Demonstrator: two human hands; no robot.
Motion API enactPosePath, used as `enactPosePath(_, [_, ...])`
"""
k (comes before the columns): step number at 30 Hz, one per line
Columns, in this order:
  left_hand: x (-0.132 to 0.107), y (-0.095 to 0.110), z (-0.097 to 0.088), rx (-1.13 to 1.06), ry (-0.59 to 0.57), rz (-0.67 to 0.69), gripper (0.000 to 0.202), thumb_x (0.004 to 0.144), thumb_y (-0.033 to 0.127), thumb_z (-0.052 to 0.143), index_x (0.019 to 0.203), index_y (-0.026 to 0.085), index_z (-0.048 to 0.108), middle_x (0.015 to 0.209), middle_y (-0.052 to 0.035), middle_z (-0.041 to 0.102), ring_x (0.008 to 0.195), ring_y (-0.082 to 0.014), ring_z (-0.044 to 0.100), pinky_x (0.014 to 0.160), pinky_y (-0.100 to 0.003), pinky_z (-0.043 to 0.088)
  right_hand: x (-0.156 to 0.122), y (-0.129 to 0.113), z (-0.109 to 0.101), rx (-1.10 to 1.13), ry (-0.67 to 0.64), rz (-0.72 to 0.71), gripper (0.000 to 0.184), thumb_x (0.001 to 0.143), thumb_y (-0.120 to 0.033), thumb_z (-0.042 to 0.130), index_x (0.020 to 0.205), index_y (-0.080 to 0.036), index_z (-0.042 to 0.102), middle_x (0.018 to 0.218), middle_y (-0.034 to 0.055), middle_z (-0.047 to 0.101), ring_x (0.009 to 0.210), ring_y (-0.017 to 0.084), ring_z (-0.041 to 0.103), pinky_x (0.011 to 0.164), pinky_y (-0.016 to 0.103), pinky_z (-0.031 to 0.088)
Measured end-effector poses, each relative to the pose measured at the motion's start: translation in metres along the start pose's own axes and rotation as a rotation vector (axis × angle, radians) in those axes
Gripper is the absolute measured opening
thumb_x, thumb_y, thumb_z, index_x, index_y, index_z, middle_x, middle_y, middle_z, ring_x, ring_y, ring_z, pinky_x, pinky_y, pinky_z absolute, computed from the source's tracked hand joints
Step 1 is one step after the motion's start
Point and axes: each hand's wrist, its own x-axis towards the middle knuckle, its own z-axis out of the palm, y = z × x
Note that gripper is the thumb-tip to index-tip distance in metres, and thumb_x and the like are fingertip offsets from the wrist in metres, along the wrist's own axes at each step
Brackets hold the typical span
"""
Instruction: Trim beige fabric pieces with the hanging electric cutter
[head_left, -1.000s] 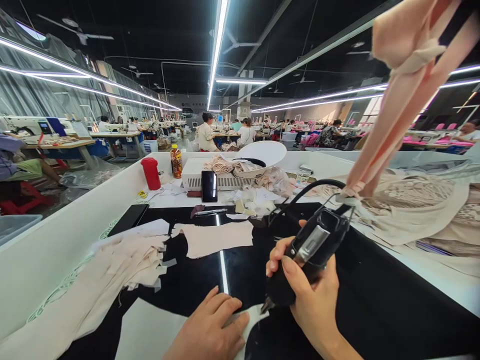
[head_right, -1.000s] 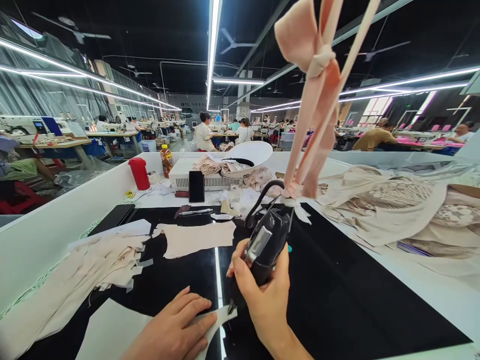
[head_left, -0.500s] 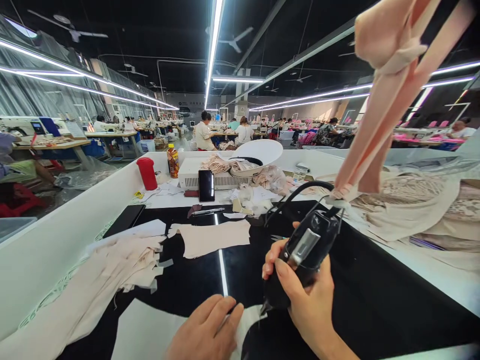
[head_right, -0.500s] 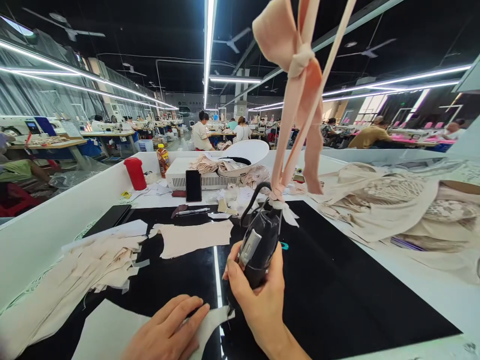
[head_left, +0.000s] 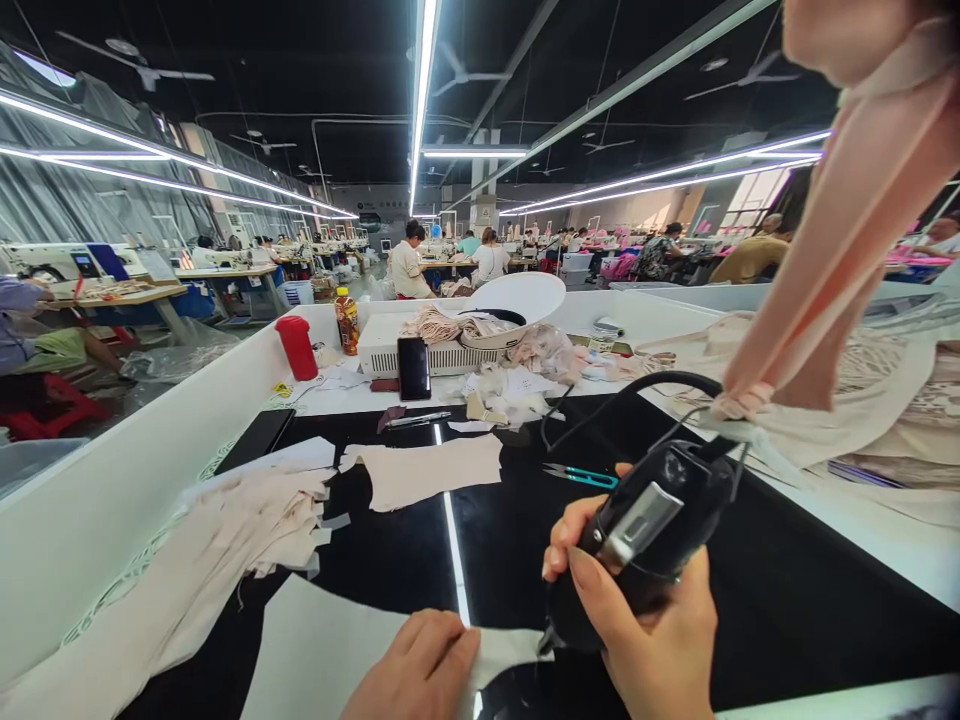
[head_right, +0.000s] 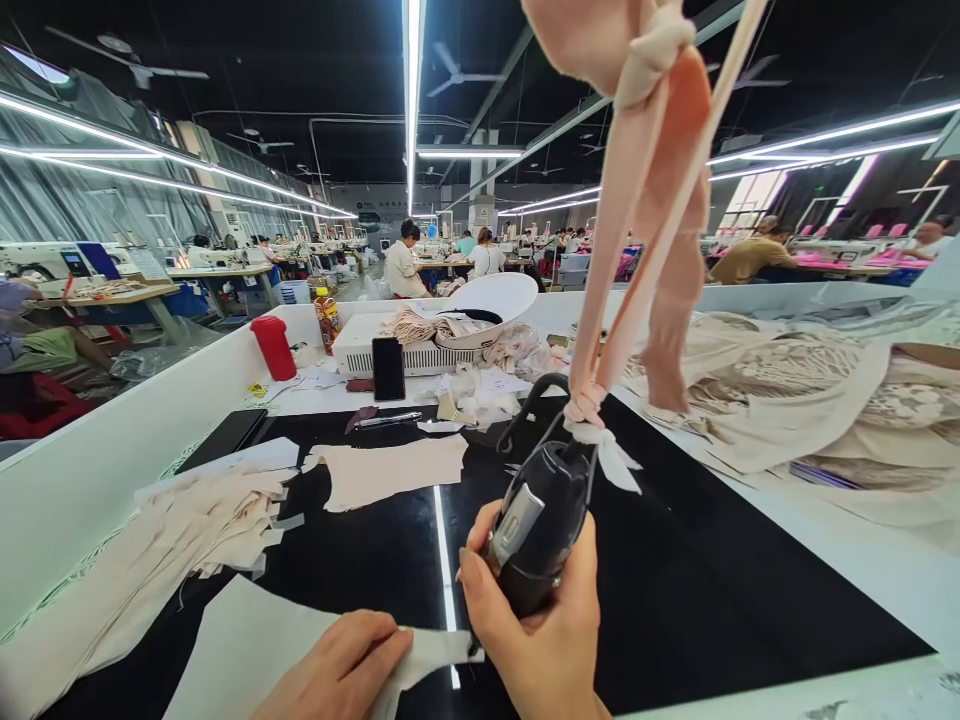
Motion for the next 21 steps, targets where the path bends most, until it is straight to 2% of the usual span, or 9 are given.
enactPosePath(1, [0.001,0.001,0.004,-0.007,0.037,-0.005,0.029,0.108,0.027,0.060,0.135,0.017,0.058,0.115,-0.0051,0.071,0.105,-0.0154,0.070,0.097,-0.020,0.059,-0.002,-0.002,0.001,0.009,0.023,0.027,0.021,0.096,-0.019,0.076,0.105,-0.028,0.059,0.088,-0.0011,0.069,0.063,0.014,0.067,0.051,0.022,0.057])
enactPosePath(3, [0.003,0.002,0.012,0.001,0.204,0.006,0.026,0.115,0.030,0.043,0.125,0.016,0.063,0.103,-0.0048,0.069,0.095,-0.0147,0.068,0.091,-0.021,0.060,-0.006,-0.006,0.004,0.026,0.080,0.095,0.022,0.095,-0.021,0.077,0.103,-0.028,0.059,0.087,-0.0009,0.068,0.065,0.015,0.067,0.050,0.022,0.055])
enactPosePath(5, [0.006,0.003,0.015,0.038,0.370,0.040,0.045,0.118,0.032,0.023,0.114,0.016,0.065,0.093,-0.0036,0.066,0.084,-0.0135,0.066,0.084,-0.020,0.059,-0.009,-0.010,0.008,0.032,0.124,0.146,0.023,0.093,-0.022,0.079,0.103,-0.028,0.059,0.087,-0.0010,0.068,0.066,0.015,0.067,0.052,0.023,0.055])
enactPosePath(6, [0.007,0.004,0.013,0.054,0.377,0.055,0.049,0.118,0.033,0.019,0.111,0.016,0.065,0.091,-0.0031,0.065,0.081,-0.0130,0.065,0.083,-0.020,0.059,-0.011,-0.011,0.010,0.034,0.131,0.153,0.023,0.093,-0.022,0.079,0.103,-0.028,0.059,0.087,-0.0011,0.068,0.066,0.015,0.067,0.053,0.023,0.056])
enactPosePath(8, [0.007,0.004,0.007,0.070,0.249,0.071,0.041,0.118,0.033,0.028,0.116,0.016,0.065,0.095,-0.0033,0.067,0.085,-0.0127,0.067,0.084,-0.018,0.059,-0.013,-0.013,0.011,0.035,0.135,0.152,0.024,0.092,-0.023,0.079,0.103,-0.029,0.058,0.087,-0.0014,0.068,0.065,0.015,0.066,0.056,0.025,0.057])
enactPosePath(11, [0.003,0.004,-0.002,0.049,0.064,0.045,0.019,0.111,0.021,0.052,0.126,0.017,0.062,0.103,-0.0032,0.069,0.093,-0.0136,0.070,0.087,-0.018,0.060,-0.014,-0.014,0.012,0.035,0.136,0.138,0.024,0.093,-0.023,0.079,0.104,-0.029,0.058,0.087,-0.0015,0.068,0.064,0.015,0.066,0.059,0.027,0.059])
enactPosePath(13, [-0.002,0.005,-0.002,0.041,0.019,0.008,0.020,0.104,0.015,0.059,0.124,0.019,0.062,0.104,-0.0024,0.068,0.091,-0.0138,0.071,0.084,-0.018,0.061,-0.014,-0.014,0.012,0.034,0.147,0.136,0.026,0.092,-0.022,0.079,0.106,-0.029,0.058,0.086,-0.0016,0.068,0.064,0.015,0.066,0.060,0.027,0.060])
enactPosePath(16, [-0.005,0.006,0.000,0.053,-0.020,-0.032,0.025,0.100,0.011,0.058,0.123,0.021,0.061,0.104,-0.0028,0.067,0.089,-0.0147,0.072,0.078,-0.018,0.062,-0.015,-0.016,0.013,0.045,0.161,0.144,0.028,0.092,-0.022,0.080,0.108,-0.030,0.058,0.085,-0.0019,0.068,0.064,0.015,0.067,0.061,0.027,0.061])
enactPosePath(21, [0.000,0.009,0.002,0.182,0.014,0.072,0.032,0.104,0.018,0.054,0.135,0.018,0.059,0.096,-0.0042,0.066,0.082,-0.0171,0.071,0.074,-0.022,0.062,-0.018,-0.016,0.015,0.057,0.153,0.137,0.028,0.093,-0.024,0.081,0.111,-0.030,0.060,0.086,-0.0019,0.069,0.064,0.014,0.066,0.062,0.026,0.062])
